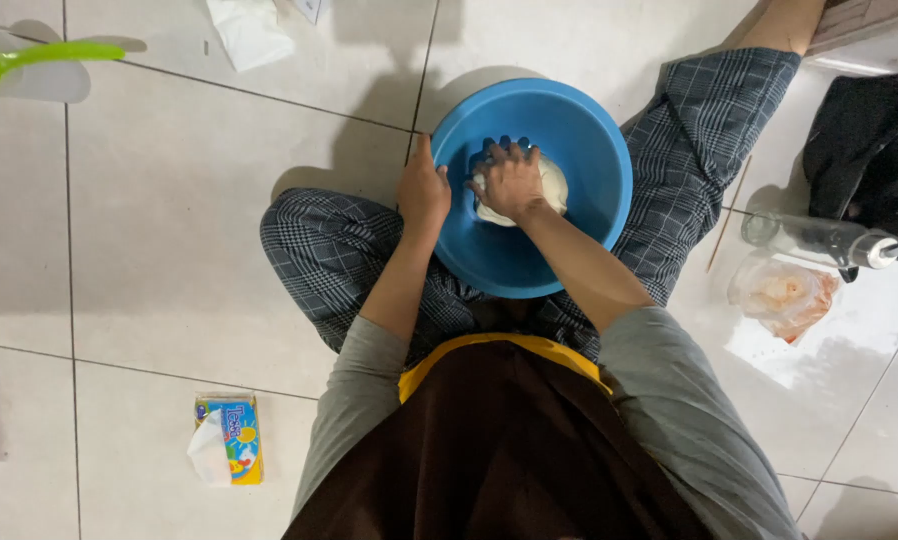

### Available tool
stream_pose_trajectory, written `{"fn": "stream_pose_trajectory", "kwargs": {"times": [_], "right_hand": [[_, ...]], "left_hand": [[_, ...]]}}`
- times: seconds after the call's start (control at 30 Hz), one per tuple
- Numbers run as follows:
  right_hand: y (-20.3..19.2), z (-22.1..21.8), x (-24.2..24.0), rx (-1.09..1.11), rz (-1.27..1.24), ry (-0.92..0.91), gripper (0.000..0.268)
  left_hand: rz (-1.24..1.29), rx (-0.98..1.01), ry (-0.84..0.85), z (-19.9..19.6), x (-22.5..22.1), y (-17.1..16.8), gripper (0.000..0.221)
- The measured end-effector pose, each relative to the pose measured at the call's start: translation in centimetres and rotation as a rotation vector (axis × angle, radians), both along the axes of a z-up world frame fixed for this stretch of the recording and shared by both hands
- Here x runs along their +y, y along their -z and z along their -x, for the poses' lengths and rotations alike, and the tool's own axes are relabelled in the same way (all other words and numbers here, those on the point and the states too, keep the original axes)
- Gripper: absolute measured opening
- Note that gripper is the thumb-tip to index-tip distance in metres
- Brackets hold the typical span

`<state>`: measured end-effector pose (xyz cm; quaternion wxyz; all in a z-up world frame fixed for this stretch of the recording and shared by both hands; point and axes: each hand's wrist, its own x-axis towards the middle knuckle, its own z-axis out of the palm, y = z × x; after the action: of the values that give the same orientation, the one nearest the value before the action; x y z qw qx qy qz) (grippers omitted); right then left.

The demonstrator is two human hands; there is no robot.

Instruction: A person sitting on the floor is kneading a ball of dough in a blue plastic bowl using their hands.

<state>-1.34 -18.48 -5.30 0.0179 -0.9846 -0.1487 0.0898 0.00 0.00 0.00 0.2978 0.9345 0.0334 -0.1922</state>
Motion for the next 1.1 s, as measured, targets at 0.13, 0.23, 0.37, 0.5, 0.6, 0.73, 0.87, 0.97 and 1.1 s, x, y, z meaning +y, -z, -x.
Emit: {"fn": "stream_pose_trajectory", "kwargs": {"times": [0.13, 0.23, 0.37, 0.5, 0.6, 0.73, 0.87, 0.97, 1.1], "right_hand": [[2.0, -2.3, 0.5, -0.028, 0.004, 0.068, 0.022], [0.5, -2.8, 1.3, -0.001, -0.027, 0.18, 0.031], [-0.3, -1.6, 0.9, 0.006, -0.116, 0.195, 0.022], [-3.3, 1.4, 0.6, -0.107, -0.185, 0.167, 0.02], [-4.1, 4.1, -0.9, -0.055, -0.396, 0.222, 0.015], [-6.0, 5.4, -3.3, -0.171, -0.77, 0.361, 0.014], [-11.9, 6.1, -4.9, -0.081, -1.367, 0.568, 0.005], [-13.8, 6.0, -5.0, -0.164, -1.486, 0.467, 0.006], [-8.7, 7.4, -5.8, -0.059, -1.173, 0.436, 0.01]], "left_hand": [[-0.003, 0.006, -0.014, -0.1, -0.1, 0.6, 0.054], [0.021, -0.043, -0.04, 0.2, -0.2, 1.1, 0.053], [-0.004, -0.061, -0.041, 0.0, -0.3, 1.1, 0.053], [0.019, -0.068, -0.034, -0.1, -0.1, 2.4, 0.056], [0.036, -0.084, -0.032, 0.0, -0.1, 2.2, 0.055], [0.042, -0.078, -0.048, -0.5, -0.2, 3.4, 0.056], [-0.04, -0.154, -0.076, 0.0, -0.5, 2.5, 0.055], [-0.062, -0.134, -0.084, -0.4, -0.6, 1.3, 0.053], [-0.017, -0.145, -0.099, 0.1, -0.4, 0.9, 0.057]]}}
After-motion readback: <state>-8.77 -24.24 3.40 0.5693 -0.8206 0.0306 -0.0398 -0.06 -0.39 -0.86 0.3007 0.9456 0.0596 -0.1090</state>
